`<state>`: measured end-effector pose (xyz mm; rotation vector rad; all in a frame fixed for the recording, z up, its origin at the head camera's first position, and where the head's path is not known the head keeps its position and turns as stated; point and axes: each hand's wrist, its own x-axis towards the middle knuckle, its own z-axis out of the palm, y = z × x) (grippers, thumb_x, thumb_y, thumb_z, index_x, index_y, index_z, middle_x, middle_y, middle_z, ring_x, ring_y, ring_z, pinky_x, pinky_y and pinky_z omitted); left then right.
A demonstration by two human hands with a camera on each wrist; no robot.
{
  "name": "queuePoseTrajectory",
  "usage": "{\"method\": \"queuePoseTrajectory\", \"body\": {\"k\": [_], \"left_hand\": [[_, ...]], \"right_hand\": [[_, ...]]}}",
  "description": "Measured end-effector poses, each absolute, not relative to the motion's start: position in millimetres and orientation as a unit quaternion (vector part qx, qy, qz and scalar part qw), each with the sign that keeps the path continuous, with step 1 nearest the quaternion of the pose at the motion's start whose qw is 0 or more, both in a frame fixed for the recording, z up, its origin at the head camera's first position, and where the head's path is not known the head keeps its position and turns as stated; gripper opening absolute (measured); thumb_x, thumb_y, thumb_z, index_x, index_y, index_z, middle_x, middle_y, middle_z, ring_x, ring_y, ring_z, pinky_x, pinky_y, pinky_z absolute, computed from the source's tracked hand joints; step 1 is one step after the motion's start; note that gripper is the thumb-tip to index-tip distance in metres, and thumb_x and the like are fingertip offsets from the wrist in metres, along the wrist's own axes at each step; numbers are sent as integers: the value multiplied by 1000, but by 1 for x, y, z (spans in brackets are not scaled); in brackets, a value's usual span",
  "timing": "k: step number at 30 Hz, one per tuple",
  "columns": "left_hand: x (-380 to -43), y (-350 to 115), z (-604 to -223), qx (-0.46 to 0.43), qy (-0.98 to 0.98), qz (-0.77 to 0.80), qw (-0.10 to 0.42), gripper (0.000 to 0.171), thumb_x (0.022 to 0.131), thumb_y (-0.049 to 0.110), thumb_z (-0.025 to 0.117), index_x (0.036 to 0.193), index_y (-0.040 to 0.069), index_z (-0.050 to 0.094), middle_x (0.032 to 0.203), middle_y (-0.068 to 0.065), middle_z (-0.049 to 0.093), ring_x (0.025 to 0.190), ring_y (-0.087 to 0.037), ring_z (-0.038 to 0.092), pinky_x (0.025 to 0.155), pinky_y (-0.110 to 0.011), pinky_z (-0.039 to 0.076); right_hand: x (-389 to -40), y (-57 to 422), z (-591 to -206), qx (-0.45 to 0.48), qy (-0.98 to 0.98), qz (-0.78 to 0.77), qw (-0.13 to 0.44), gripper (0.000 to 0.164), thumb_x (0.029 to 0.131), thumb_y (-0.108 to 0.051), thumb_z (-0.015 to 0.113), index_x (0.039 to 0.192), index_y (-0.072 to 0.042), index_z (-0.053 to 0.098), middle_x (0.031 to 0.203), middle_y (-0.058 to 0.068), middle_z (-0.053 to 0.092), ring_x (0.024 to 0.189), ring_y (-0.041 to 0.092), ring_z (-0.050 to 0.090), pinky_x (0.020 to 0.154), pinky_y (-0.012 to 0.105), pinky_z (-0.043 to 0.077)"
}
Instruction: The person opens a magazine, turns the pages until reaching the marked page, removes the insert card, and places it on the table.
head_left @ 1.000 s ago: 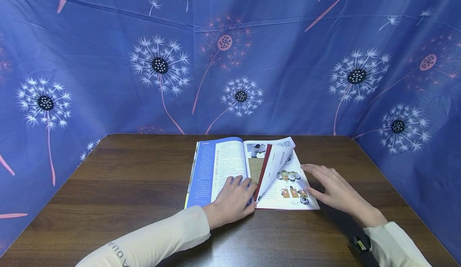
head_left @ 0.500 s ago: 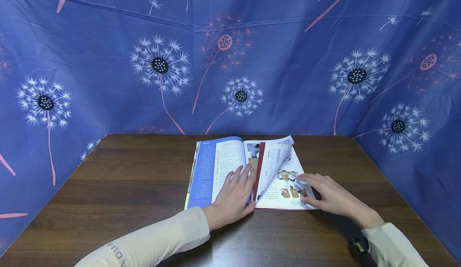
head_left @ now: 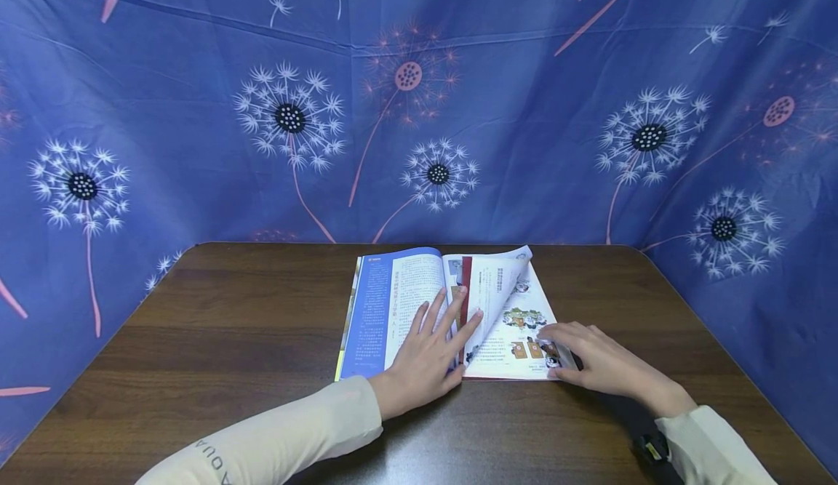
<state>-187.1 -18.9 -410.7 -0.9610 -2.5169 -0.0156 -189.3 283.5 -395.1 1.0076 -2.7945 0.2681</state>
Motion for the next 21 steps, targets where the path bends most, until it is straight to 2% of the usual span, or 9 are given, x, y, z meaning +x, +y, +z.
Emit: {"method": "queuePoseTrajectory", "body": {"k": [7,12,21], "left_hand": [[-188,-19,-411,-370,-905,1,210,65,83,41,56,142,26,33,154,-15,6,140,-38,6,106,-55,22],[-189,-20,-411,-379,-904,-2,198,56,84,37,55,137,26,41,153,-15,13,139,-38,12,105,-56,22],[-189,-20,-408,-393,-904,-9,166,48,87,30,51,134,29,45,151,-15,19,138,-37,17,105,-56,22]], "right_hand": [[-189,283,-396,328,-939,87,58,47,74,-30,73,116,-13,59,118,2,59,107,22,54,81,49,44],[-189,284,-396,332,-937,89,61,47,74,-29,73,115,-13,60,118,2,59,107,21,54,81,49,44],[-189,284,-397,329,-939,81,54,45,75,-29,72,115,-14,60,119,1,59,108,21,53,82,49,44]]}}
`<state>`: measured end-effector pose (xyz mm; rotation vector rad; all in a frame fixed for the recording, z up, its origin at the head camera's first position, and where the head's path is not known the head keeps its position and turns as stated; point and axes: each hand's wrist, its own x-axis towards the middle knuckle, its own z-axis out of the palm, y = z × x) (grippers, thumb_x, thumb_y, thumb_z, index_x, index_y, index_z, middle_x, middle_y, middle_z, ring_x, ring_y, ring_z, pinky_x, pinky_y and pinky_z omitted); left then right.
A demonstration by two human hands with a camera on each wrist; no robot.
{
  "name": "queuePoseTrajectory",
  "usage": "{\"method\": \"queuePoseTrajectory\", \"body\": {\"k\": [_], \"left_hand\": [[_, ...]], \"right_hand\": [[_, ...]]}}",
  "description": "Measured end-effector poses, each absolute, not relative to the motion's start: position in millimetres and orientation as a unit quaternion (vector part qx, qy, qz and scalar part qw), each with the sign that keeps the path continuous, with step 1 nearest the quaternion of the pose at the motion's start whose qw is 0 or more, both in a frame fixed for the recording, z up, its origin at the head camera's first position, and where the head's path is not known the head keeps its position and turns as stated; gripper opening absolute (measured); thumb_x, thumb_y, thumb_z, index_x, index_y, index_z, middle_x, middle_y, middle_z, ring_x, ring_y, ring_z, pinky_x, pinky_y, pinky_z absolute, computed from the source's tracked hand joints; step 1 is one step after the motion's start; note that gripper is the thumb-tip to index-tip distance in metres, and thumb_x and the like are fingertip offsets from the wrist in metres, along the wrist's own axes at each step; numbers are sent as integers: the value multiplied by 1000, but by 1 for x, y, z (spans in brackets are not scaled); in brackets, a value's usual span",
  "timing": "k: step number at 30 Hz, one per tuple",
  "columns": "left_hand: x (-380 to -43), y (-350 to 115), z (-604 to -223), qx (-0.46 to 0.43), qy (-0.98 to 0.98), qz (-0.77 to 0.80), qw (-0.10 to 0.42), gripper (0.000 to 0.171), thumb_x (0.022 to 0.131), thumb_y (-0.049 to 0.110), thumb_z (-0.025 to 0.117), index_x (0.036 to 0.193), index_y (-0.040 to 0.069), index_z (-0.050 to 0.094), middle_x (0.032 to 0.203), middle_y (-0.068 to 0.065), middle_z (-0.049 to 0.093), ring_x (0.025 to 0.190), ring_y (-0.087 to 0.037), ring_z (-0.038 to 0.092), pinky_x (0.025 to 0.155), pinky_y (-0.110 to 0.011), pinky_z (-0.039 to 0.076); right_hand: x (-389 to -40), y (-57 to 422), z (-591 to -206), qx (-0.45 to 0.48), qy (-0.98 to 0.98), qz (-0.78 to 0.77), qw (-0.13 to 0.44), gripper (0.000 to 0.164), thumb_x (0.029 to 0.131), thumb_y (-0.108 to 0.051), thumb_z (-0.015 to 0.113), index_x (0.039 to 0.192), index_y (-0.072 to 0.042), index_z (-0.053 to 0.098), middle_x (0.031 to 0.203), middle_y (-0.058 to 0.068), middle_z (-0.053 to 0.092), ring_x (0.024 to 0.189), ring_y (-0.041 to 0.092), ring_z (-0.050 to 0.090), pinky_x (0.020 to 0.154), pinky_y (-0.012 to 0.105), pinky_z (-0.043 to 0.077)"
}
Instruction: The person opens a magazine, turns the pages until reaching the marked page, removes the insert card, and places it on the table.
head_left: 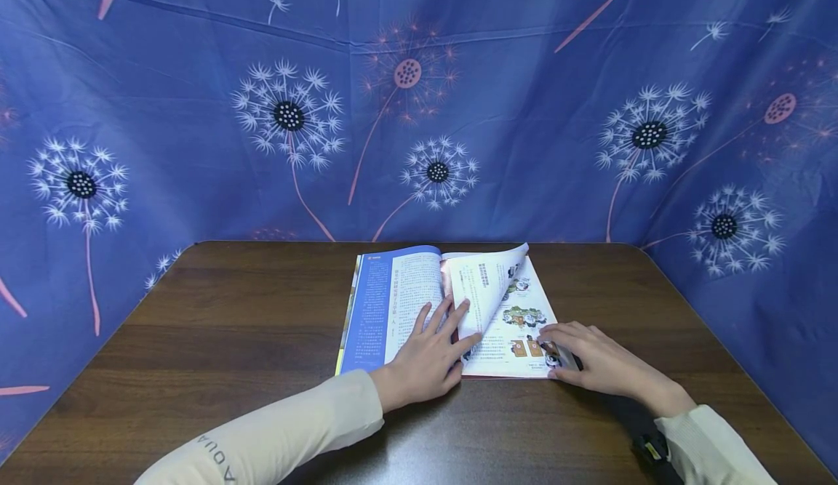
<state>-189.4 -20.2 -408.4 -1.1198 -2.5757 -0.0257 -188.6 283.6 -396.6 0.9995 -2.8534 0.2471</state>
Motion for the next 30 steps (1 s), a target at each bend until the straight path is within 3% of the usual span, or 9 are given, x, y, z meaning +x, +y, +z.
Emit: {"method": "queuePoseTrajectory", "body": {"k": [13,20,30], "left_hand": [[-191,-22,-406,-406,-902,11,146,38,89,34,47,126,31,49,151,-12,21,138,-35,20,106,-52,22],[-191,-21,-404,-407,-904,16,129,39,90,42,46,127,30,48,152,-12,19,139,-34,15,108,-52,20],[-192,-21,-402,-415,-899,33,138,40,89,46,47,124,26,50,148,-6,30,138,-32,20,107,-51,23]], "right_hand": [[-187,284,-395,320,-944,80,28,50,73,-39,73,115,-15,60,122,2,57,110,23,51,83,47,42],[-186,284,-393,312,-946,85,10,52,71,-38,74,116,-15,60,124,3,56,113,25,50,83,50,42],[-187,284,-395,326,-941,81,40,47,71,-32,75,112,-15,62,121,3,58,109,24,52,79,47,43]]}}
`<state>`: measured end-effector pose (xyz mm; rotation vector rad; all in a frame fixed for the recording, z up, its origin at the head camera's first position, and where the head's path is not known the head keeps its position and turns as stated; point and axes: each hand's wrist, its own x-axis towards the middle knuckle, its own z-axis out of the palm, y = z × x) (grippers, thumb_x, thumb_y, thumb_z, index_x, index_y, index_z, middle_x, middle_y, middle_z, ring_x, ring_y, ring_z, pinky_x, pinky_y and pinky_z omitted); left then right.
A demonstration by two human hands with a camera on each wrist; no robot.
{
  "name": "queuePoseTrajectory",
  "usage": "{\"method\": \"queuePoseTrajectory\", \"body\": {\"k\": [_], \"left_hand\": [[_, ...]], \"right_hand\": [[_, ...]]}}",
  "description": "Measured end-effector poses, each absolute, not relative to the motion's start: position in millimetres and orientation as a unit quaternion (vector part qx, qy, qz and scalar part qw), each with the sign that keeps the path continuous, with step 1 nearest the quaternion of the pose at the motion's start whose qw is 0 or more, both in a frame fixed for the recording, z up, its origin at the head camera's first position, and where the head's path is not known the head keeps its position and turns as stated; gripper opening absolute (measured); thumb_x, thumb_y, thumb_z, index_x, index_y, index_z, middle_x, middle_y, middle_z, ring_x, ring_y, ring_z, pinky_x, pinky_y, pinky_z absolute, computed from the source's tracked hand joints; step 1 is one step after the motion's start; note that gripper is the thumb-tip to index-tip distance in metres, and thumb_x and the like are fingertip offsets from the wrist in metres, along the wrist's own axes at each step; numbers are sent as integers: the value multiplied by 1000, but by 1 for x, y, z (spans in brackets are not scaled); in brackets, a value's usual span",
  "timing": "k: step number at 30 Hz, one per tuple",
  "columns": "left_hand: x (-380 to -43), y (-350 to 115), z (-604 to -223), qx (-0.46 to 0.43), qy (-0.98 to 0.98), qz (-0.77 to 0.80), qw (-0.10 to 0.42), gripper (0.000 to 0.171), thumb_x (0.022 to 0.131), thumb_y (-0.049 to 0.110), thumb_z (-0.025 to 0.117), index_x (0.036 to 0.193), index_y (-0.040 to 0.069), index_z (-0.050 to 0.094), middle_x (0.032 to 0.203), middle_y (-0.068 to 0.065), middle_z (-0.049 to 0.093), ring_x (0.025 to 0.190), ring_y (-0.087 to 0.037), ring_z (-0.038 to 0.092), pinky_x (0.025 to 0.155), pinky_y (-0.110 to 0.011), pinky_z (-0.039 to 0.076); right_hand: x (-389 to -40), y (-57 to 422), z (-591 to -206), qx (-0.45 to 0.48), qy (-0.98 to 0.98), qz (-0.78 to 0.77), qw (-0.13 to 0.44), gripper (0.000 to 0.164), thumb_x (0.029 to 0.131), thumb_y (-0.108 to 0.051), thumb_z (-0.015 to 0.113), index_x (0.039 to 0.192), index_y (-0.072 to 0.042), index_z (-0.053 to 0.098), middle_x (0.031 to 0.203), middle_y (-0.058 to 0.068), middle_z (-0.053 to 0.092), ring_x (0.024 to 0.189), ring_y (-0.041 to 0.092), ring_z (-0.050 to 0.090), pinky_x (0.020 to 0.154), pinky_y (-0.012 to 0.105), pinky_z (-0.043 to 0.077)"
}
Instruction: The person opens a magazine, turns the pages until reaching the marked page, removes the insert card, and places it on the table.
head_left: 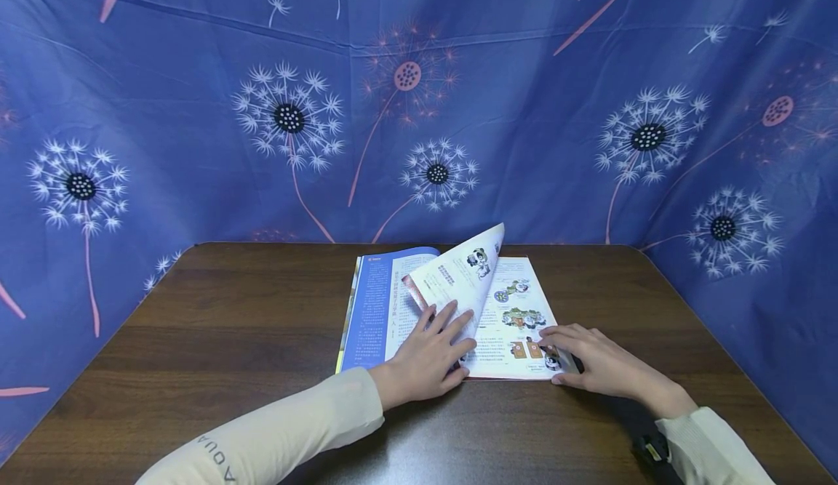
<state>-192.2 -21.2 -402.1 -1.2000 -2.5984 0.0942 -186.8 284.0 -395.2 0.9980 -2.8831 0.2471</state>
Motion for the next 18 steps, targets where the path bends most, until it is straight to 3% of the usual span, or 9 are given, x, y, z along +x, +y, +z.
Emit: {"method": "queuePoseTrajectory", "body": {"k": [11,18], "left_hand": [[-192,-22,-403,-415,-898,33,140,41,89,47,47,125,26,50,141,-5,40,135,-29,29,107,-50,23],[-192,-23,-407,-412,-896,28,163,39,88,48,48,121,26,52,140,-9,40,131,-30,34,105,-49,27]], "right_hand": [[-187,285,-394,323,-943,78,30,47,72,-32,74,114,-14,62,122,5,58,110,26,52,82,50,43],[-187,286,-392,332,-939,84,31,42,75,-32,72,112,-15,63,122,6,58,109,27,53,79,50,43]]}}
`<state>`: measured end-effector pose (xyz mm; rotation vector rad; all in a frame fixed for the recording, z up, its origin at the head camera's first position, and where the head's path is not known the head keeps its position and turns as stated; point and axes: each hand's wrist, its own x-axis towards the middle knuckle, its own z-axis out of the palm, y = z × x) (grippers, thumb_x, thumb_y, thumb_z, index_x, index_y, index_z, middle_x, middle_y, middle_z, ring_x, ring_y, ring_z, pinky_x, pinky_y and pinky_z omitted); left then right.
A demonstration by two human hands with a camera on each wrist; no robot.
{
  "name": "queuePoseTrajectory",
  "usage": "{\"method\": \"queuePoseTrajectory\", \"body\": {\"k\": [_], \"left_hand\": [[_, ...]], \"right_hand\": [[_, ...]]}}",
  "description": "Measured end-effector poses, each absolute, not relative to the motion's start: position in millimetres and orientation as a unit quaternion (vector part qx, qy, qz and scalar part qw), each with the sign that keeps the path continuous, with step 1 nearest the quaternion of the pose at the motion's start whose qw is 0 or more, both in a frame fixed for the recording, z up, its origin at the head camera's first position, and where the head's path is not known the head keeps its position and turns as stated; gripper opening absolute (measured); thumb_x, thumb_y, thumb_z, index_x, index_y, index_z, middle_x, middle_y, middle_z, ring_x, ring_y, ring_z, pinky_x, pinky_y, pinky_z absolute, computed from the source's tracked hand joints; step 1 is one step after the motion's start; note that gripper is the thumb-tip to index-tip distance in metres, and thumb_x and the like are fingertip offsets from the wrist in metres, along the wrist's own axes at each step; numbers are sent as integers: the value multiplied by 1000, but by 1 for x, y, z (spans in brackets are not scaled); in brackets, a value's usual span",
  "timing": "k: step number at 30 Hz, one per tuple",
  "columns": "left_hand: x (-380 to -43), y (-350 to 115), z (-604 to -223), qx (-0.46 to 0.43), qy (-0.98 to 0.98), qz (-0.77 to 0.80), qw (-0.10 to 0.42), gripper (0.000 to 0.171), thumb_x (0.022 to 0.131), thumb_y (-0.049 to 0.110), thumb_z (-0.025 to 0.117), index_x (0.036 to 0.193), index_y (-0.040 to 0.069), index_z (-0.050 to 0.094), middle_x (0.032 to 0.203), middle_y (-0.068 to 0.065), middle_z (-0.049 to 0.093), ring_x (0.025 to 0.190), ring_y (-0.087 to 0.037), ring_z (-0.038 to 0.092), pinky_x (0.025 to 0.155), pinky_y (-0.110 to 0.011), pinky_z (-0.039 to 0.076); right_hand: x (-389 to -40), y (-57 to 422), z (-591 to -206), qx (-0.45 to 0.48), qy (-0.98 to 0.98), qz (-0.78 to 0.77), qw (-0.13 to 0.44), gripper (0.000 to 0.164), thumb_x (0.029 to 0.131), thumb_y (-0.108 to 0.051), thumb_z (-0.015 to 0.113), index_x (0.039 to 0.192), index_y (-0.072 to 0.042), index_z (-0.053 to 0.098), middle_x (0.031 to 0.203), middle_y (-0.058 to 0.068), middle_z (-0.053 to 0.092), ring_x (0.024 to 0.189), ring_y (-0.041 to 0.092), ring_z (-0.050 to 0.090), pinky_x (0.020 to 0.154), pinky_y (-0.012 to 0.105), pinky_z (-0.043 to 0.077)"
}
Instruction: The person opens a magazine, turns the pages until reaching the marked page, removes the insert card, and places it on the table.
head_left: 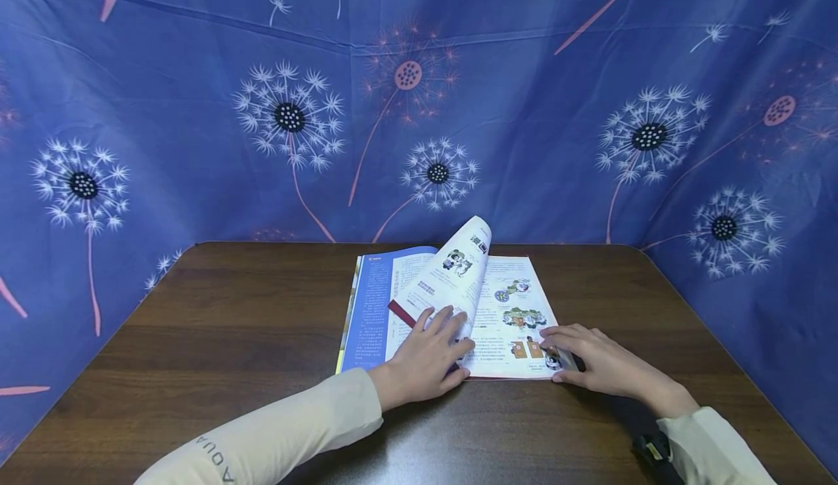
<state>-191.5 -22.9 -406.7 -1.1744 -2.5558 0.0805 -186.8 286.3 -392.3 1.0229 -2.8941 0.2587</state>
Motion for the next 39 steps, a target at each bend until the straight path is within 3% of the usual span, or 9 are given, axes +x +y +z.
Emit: {"method": "queuePoseTrajectory", "body": {"k": [16,23,32,39], "left_hand": [[-191,-22,-405,-424,-893,32,147,39,88,49,48,117,23,52,142,-8,38,136,-28,27,107,-48,26],[-190,-20,-403,-425,-892,47,147,40,88,49,47,118,22,51,141,-7,39,136,-27,27,107,-47,26],[-191,-21,-404,-423,-892,57,149,40,88,50,48,115,21,53,136,-6,46,134,-26,32,106,-48,26],[-190,-23,-405,-416,-898,45,137,41,88,50,47,114,19,54,126,-5,52,125,-27,41,103,-46,30]], "right_hand": [[-186,287,-392,330,-939,87,32,36,74,-26,73,108,-19,64,123,6,58,110,25,53,78,44,43],[-187,288,-393,326,-940,93,20,37,74,-28,73,109,-18,64,125,6,57,112,26,52,81,48,43],[-186,287,-391,306,-947,98,-14,36,78,-27,69,112,-19,63,128,6,55,114,28,50,84,50,42],[-186,286,-391,319,-942,99,9,32,79,-18,67,111,-18,65,126,7,57,112,27,52,80,46,43]]}}
